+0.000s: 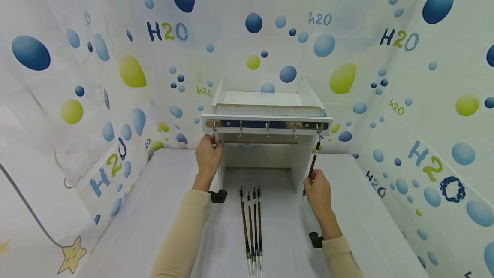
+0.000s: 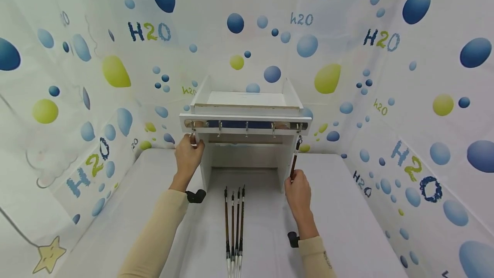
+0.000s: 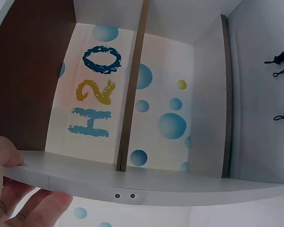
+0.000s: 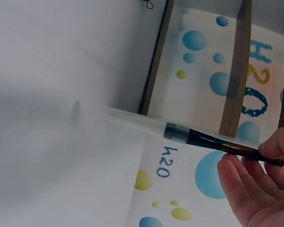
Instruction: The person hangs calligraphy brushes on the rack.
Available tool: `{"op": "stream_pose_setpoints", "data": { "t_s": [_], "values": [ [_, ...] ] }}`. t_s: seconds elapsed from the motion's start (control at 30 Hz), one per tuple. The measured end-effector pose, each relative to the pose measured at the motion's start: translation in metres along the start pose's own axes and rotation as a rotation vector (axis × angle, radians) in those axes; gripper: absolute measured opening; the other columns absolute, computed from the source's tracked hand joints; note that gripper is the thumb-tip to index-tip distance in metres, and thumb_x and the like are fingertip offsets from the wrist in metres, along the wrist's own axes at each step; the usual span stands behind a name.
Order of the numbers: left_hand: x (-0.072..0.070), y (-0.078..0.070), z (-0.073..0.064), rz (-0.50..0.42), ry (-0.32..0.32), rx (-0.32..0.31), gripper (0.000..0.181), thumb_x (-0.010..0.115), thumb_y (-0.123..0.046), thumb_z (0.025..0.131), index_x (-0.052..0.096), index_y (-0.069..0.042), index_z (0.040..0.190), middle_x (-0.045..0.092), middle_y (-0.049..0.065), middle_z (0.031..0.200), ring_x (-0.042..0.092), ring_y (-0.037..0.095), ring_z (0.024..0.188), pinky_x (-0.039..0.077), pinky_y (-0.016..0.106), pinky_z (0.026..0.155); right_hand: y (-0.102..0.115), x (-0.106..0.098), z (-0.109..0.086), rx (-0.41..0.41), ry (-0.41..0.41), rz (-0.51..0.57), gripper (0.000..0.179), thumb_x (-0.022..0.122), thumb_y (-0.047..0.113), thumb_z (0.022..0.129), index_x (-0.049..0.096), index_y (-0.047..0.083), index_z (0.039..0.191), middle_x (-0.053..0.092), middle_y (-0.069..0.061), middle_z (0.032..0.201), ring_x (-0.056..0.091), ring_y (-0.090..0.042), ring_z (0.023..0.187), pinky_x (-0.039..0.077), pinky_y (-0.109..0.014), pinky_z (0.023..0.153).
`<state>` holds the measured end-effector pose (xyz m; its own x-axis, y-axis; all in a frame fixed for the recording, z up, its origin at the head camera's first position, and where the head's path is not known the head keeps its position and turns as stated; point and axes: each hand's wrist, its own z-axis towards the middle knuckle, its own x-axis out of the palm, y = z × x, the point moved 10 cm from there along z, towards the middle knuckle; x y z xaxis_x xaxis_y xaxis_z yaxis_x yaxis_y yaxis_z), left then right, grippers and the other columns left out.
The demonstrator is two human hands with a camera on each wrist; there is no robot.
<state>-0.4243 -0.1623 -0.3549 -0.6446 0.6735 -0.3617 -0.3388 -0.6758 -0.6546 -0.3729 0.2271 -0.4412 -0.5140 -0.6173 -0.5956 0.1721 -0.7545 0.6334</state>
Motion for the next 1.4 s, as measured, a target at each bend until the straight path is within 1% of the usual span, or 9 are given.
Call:
{"op": "stream_pose_setpoints", "data": {
  "t_s": [0.2, 0.43, 0.6, 0.77, 0.9, 0.97, 1.17, 1.27, 1.4],
  "values": [
    [0.000, 0.000, -0.001, 0.004, 0.010, -0.006, 0.017, 0.066, -0.009, 0.087, 0.063, 0.006, 0.094, 0.072, 0.024, 0.095, 0.074, 0.038, 0.078, 0.060, 0.052, 0.071, -0.002, 0.002, 0.005, 0.002, 0.005, 0.000, 0.019, 0.061, 0.005, 0.088, 0.060, -0.007, 0.103, 0.070, -0.024, 0.093, 0.072, -0.036, 0.079, 0.057, -0.044, 0.059],
    [0.001, 0.000, 0.002, 0.015, 0.032, -0.016, 0.019, 0.066, -0.011, 0.088, 0.063, 0.006, 0.096, 0.071, 0.024, 0.096, 0.075, 0.038, 0.081, 0.060, 0.052, 0.071, 0.001, 0.005, 0.014, 0.008, 0.032, -0.009, 0.027, 0.059, 0.007, 0.091, 0.058, -0.006, 0.114, 0.070, -0.023, 0.099, 0.071, -0.035, 0.084, 0.057, -0.048, 0.065],
    [0.001, -0.001, 0.003, 0.011, 0.040, -0.019, 0.020, 0.066, -0.011, 0.088, 0.063, 0.007, 0.097, 0.070, 0.025, 0.096, 0.074, 0.039, 0.084, 0.060, 0.052, 0.071, 0.007, -0.001, 0.019, 0.002, -0.004, -0.002, 0.032, 0.059, 0.008, 0.090, 0.057, -0.006, 0.119, 0.071, -0.022, 0.098, 0.071, -0.035, 0.083, 0.056, -0.049, 0.066],
    [0.000, -0.001, 0.002, 0.014, 0.032, -0.017, 0.020, 0.067, -0.010, 0.087, 0.063, 0.007, 0.097, 0.070, 0.024, 0.095, 0.074, 0.039, 0.085, 0.059, 0.053, 0.071, 0.013, -0.007, 0.016, 0.038, -0.021, 0.035, 0.042, 0.059, 0.010, 0.092, 0.050, -0.005, 0.130, 0.069, -0.021, 0.099, 0.069, -0.034, 0.082, 0.054, -0.044, 0.062],
    [0.001, 0.000, 0.002, 0.015, 0.036, -0.014, 0.020, 0.067, -0.011, 0.087, 0.063, 0.007, 0.096, 0.071, 0.024, 0.095, 0.074, 0.038, 0.084, 0.059, 0.053, 0.071, 0.022, -0.008, 0.008, 0.045, -0.020, 0.071, 0.043, 0.059, 0.010, 0.092, 0.049, -0.004, 0.131, 0.066, -0.018, 0.101, 0.068, -0.031, 0.084, 0.052, -0.039, 0.064],
    [0.002, 0.000, 0.003, 0.015, 0.043, -0.016, 0.019, 0.066, -0.011, 0.087, 0.063, 0.006, 0.096, 0.071, 0.023, 0.095, 0.074, 0.038, 0.084, 0.059, 0.053, 0.072, 0.028, -0.007, 0.003, 0.035, -0.001, 0.082, 0.042, 0.060, 0.010, 0.091, 0.050, -0.004, 0.130, 0.065, -0.017, 0.102, 0.067, -0.030, 0.084, 0.051, -0.039, 0.065],
    [0.005, 0.004, 0.004, 0.017, 0.063, -0.037, 0.019, 0.064, -0.013, 0.088, 0.062, 0.004, 0.096, 0.071, 0.022, 0.096, 0.075, 0.037, 0.084, 0.059, 0.052, 0.074, 0.042, 0.013, -0.022, 0.043, 0.154, 0.085, 0.050, 0.064, 0.012, 0.092, 0.048, -0.004, 0.136, 0.064, -0.018, 0.106, 0.067, -0.028, 0.085, 0.053, -0.036, 0.063],
    [0.005, 0.003, 0.005, 0.021, 0.050, -0.028, 0.019, 0.064, -0.012, 0.088, 0.062, 0.005, 0.095, 0.070, 0.022, 0.095, 0.075, 0.037, 0.084, 0.059, 0.052, 0.073, 0.047, 0.026, -0.038, 0.044, 0.222, 0.075, 0.053, 0.065, 0.015, 0.092, 0.047, -0.006, 0.137, 0.065, -0.018, 0.109, 0.067, -0.025, 0.084, 0.054, -0.032, 0.062],
    [0.003, 0.002, 0.003, 0.023, 0.034, -0.020, 0.019, 0.064, -0.012, 0.087, 0.062, 0.005, 0.094, 0.070, 0.023, 0.094, 0.075, 0.038, 0.083, 0.059, 0.053, 0.071, 0.054, 0.042, -0.061, 0.035, 0.272, 0.054, 0.054, 0.066, 0.015, 0.091, 0.048, -0.009, 0.137, 0.066, -0.017, 0.106, 0.063, -0.018, 0.077, 0.050, -0.027, 0.060]
  ]
}}
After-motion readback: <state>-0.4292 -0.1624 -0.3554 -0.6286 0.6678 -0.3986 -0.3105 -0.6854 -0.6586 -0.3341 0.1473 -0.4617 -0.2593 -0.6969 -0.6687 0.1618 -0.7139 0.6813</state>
